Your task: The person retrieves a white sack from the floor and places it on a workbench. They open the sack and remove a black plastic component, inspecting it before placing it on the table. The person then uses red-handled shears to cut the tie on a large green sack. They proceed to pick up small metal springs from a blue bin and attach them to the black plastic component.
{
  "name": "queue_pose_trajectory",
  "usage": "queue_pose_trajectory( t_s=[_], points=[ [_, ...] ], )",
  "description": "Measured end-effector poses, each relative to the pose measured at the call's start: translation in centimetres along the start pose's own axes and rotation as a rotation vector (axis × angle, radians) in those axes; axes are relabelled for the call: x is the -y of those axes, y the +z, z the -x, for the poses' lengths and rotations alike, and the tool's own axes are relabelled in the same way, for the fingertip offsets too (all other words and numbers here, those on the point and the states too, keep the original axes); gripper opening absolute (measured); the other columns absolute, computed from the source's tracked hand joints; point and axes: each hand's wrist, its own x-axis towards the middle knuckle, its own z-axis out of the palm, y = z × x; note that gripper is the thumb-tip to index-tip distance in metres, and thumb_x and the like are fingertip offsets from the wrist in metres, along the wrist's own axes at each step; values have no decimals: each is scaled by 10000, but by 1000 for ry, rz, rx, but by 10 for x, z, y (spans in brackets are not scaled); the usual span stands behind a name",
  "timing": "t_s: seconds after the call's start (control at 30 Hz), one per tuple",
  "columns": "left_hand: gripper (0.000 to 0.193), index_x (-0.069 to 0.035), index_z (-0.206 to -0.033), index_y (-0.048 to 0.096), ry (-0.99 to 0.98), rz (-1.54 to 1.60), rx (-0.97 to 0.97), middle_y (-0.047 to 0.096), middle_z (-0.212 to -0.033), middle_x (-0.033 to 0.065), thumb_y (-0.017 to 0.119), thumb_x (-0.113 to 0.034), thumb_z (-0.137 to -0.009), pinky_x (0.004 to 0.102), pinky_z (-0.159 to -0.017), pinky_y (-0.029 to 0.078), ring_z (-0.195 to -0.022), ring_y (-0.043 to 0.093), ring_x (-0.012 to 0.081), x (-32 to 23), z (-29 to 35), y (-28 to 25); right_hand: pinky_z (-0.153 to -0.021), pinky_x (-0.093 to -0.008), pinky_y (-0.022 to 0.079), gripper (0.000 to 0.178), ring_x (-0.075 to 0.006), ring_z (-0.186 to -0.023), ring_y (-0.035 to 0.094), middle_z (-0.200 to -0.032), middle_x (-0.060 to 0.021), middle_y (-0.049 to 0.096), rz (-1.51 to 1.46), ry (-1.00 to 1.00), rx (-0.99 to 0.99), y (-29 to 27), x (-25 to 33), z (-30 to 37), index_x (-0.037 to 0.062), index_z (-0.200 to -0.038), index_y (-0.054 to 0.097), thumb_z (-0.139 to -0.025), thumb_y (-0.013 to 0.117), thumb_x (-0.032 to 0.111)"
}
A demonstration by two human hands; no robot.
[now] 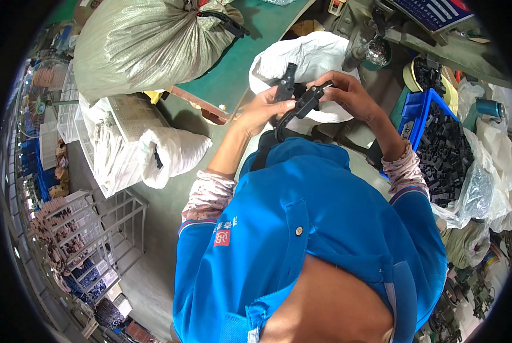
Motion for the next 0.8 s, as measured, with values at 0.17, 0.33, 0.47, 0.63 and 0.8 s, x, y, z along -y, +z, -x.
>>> queue_pose_trajectory(
  t_s=[0.17, 0.33, 0.47, 0.63, 0.8],
  points=[
    [267, -14, -1024, 568, -96, 244, 29, 634, -868, 85, 646, -199, -848, 238, -562, 514, -724, 622, 122, -10, 5, 19, -887, -290, 468, 242, -144, -996, 567, -1091, -88, 598, 25, -82, -32, 7, -5, 1, 20, -1071, 574, -882, 579, 172],
    [234, 6, -964, 532, -129, 114, -56, 591, -727, 117, 596, -105, -769, 235, -355, 378, -440, 482, 110, -9, 10, 27, -866, -278, 461, 232, -127, -947, 567, -1038, -86, 601, -36, -62, -124, 30, -2, 3, 19, -1065, 572, -904, 545, 185],
    [198, 2, -852, 535, -84, 43, -166, 501, -636, 44, 560, -91, -678, 228, -352, 296, -421, 419, 87, -17, 16, 35, -701, -234, 436, 241, -93, -771, 537, -811, -18, 574, 72, -19, -149, 23, -11, 2, 25, -1057, 563, -949, 449, 208],
    [212, 21, -854, 558, -17, -53, -42, 506, -617, 23, 544, -69, -662, 231, -355, 294, -418, 413, 85, -22, 22, 46, -524, -218, 320, 432, -62, -564, 412, -637, 17, 474, -78, 105, -192, 43, -21, -5, 49, -866, 560, -986, 320, 387],
    [235, 24, -895, 538, -51, 33, -49, 496, -632, 24, 521, -46, -671, 218, -344, 314, -411, 410, 80, -30, 22, 45, -518, -210, 318, 366, -67, -568, 409, -689, 19, 484, -422, 196, -288, 56, -16, -16, 37, -900, 554, -984, 364, 339]
  ],
)
